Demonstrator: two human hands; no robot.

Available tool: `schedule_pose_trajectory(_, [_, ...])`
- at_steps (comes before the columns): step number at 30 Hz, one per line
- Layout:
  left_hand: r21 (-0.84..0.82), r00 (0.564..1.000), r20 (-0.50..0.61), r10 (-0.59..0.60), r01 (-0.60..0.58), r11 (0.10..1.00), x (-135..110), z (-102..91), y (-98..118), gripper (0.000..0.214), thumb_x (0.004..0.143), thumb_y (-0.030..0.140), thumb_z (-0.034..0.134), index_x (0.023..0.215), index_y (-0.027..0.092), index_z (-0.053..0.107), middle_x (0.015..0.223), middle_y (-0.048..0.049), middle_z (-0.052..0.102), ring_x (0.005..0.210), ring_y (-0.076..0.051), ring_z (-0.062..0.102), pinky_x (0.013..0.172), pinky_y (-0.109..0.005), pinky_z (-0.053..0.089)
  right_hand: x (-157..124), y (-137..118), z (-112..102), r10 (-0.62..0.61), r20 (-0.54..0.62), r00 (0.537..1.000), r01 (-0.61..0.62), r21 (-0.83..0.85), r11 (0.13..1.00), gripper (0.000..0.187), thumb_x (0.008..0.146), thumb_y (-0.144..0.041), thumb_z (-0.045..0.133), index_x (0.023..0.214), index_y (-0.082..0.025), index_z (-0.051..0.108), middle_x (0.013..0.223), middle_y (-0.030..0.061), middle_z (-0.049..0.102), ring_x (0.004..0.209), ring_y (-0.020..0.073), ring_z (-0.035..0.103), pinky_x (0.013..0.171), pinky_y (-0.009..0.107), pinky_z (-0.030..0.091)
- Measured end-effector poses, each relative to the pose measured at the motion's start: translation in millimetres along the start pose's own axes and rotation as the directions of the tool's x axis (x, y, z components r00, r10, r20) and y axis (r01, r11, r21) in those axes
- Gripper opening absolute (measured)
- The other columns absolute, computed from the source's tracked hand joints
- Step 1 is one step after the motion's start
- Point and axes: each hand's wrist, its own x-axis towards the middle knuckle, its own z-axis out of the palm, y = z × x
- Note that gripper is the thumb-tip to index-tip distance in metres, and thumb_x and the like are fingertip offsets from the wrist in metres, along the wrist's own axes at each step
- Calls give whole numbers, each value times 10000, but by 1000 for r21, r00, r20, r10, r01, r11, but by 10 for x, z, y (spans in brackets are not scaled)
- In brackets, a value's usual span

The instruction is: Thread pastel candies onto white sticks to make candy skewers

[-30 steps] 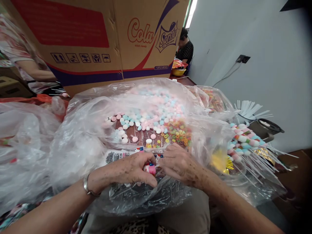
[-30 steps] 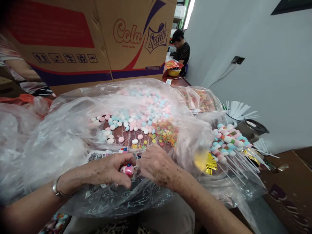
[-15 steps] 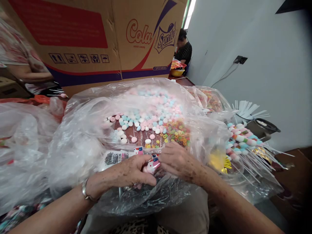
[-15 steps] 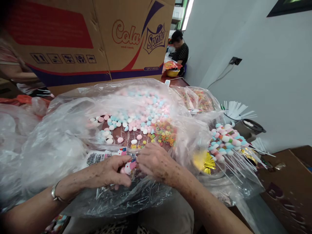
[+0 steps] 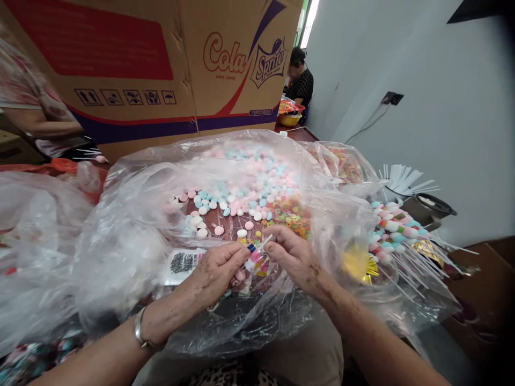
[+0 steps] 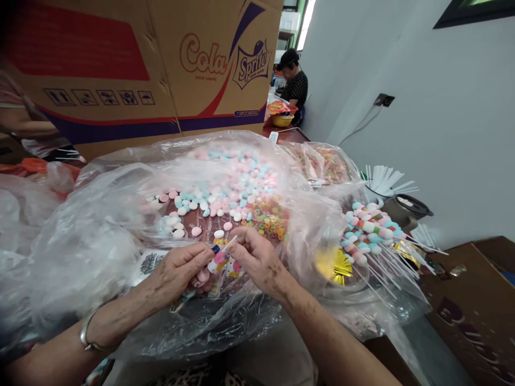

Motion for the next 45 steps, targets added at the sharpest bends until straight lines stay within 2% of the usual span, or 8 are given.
schedule_pose_trajectory(3, [12,996,-71,45,-45,999,18,17,47,391,937,490,494,656,219,489,568,55,493,529,-128,442,516,-255,332,-44,37,188,171,-11,985,-161,283,946,395,820,-500,684,1035,-208,528,855,3,619,713,141,555,640,258,455])
schedule_pose_trajectory(7, [-48,994,-95,54,-59,997,32,32,26,361,898,461,579,645,207,532,588,55,472,576,-133,409,530,-254,299,-96,41,352,247,6,969,-244,176,954,285,789,-412,716,775,-182,549,689,-37,538,642,112,468,592,232,382])
schedule_pose_trajectory(17, [-467,977,146,-157,208,859,-15,22,-65,283,740,427,711,719,171,593,598,17,615,511,-107,571,504,-215,477,-166,143,402,227,16,974,-201,522,829,279,760,-359,743,959,-222,602,768,-40,616,642,116,557,610,235,455])
schedule_pose_trajectory(25, [-457,847,491,-204,450,767,6,-43,-70,318,726,425,687,762,110,704,630,-105,728,391,-140,611,326,-199,466,-198,89,241,-179,-15,984,176,-119,977,146,889,-204,543,845,-204,682,743,3,689,704,135,631,705,248,494])
schedule_pose_trajectory(34, [-398,882,426,-204,385,833,-38,-74,-33,330,765,415,764,640,138,636,562,4,603,425,-66,504,385,-145,405,-307,99,394,-30,-231,972,-15,-193,981,219,914,-189,467,813,-179,661,608,-24,593,539,120,540,518,212,454])
schedule_pose_trajectory(37, [-388,904,369,-217,362,848,-35,-59,-30,341,793,414,737,619,154,601,558,25,578,423,-58,467,383,-142,374,-359,73,317,-430,-168,887,226,-654,722,220,963,-176,478,1017,-152,690,843,67,702,783,184,624,738,302,501])
schedule_pose_trajectory(40, [-362,894,395,-211,363,858,-49,-29,-29,329,784,407,738,616,162,598,542,28,568,421,-73,466,381,-165,364,-417,-6,243,-607,176,775,432,-849,305,332,1011,-179,404,1248,-110,627,1146,132,693,1095,258,566,1005,432,392])
schedule_pose_trajectory(45, [-234,825,518,-228,393,889,-44,-2,-99,344,811,471,687,651,190,570,553,37,561,422,-86,428,394,-197,336,-441,-85,183,-509,405,760,561,-803,199,304,994,-124,368,973,-88,669,834,73,654,868,224,523,1035,443,333])
